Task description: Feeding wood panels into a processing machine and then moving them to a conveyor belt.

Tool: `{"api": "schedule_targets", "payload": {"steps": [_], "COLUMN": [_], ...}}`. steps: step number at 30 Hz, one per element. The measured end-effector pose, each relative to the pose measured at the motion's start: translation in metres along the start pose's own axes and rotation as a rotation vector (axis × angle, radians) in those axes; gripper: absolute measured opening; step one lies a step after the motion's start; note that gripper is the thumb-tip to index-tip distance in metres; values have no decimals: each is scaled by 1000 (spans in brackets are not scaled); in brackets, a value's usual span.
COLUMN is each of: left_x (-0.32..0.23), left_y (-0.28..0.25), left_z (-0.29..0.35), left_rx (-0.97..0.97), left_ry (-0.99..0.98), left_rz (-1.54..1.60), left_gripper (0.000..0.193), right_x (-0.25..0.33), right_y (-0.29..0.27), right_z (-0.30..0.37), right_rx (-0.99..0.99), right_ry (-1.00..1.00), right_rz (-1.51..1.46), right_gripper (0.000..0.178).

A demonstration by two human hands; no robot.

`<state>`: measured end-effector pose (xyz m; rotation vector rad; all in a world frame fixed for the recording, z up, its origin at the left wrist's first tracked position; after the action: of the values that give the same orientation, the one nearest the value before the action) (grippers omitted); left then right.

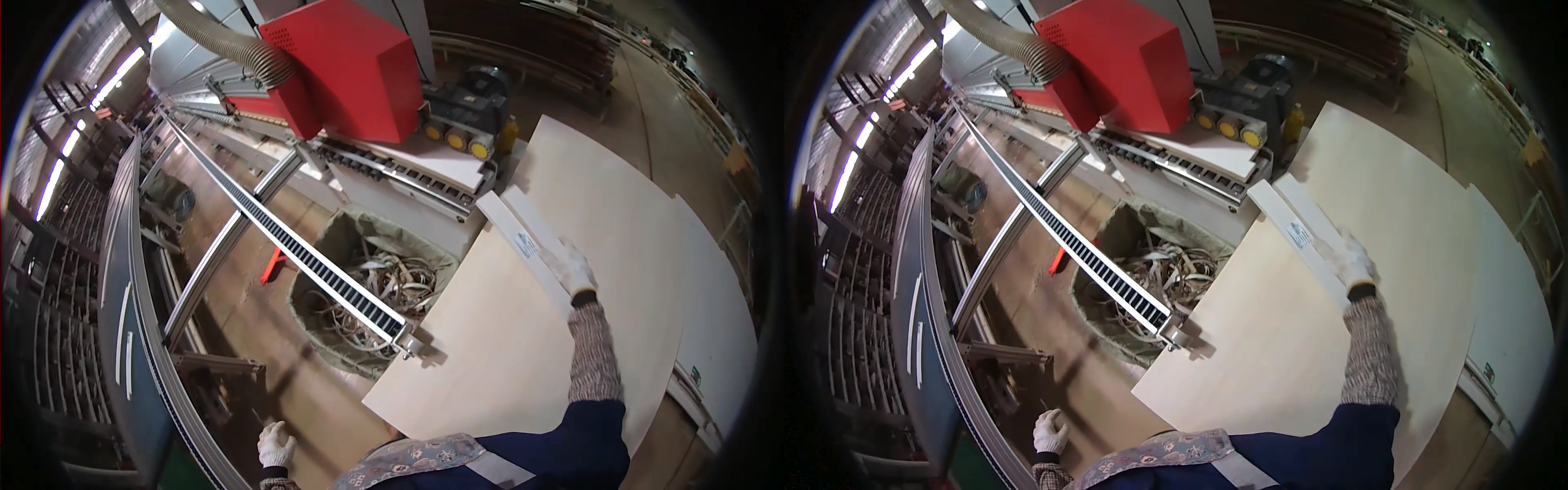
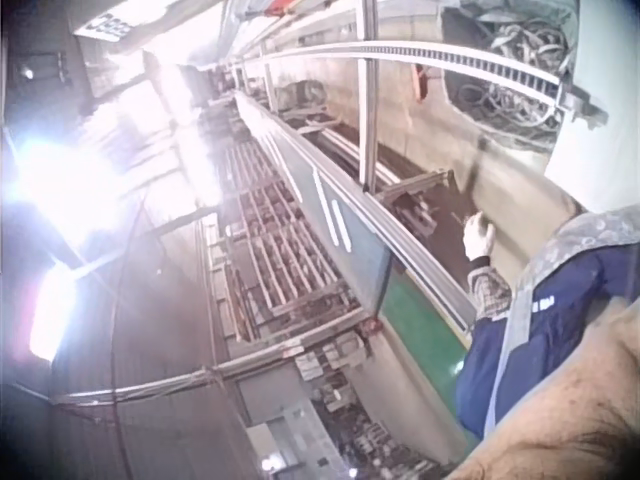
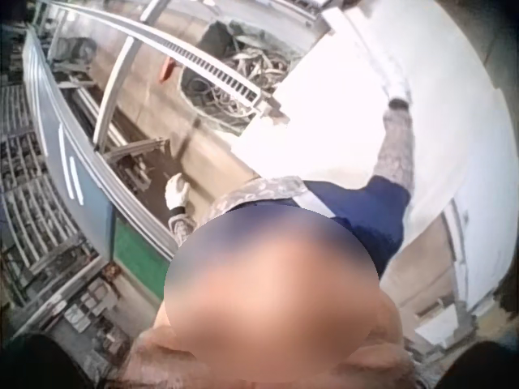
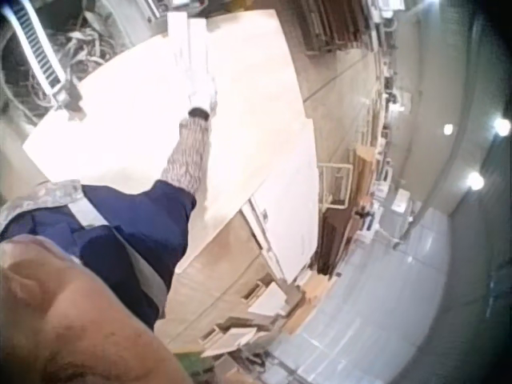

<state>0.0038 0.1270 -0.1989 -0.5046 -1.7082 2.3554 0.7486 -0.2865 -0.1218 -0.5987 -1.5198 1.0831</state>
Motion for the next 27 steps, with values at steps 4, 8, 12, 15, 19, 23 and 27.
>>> {"api": "schedule_targets", "payload": {"steps": [4,8,12,15,19,23,27], "left_x": [-7,-41,-81,-83,-64,-1,65], "left_y": [12,10,3,-7,-22,-40,-73], "left_z": [-7,-27,-54,-59,-51,-31,-17], "left_rx": [26,-4,-48,-71,-105,-171,-336], "left_ry": [50,155,333,375,348,253,166], "left_rz": [13,59,96,110,108,170,232], "left_gripper": [53,51,54,55,56,56,52], "right_x": [-21,-39,38,64,47,51,39], "right_y": [-30,28,64,60,45,67,100], "right_z": [89,169,198,183,119,93,109], "right_rx": [-84,-92,-222,-419,-285,85,-27], "right_ry": [10,-46,-342,-527,-358,-287,-359], "right_rz": [-25,-201,361,475,436,391,362], "right_gripper": [74,67,70,84,95,109,99]}}
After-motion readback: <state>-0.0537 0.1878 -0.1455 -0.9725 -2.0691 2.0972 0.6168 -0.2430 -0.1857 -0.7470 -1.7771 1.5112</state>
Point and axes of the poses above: each hand's wrist, its own z-axis away from the middle knuckle, its own y-axis out of the palm, x = y × z, the point moved 9 cm from there along -z, towards the middle knuckle, and after that the axes turned 3 degrees about -y, right-handed, at the moved point
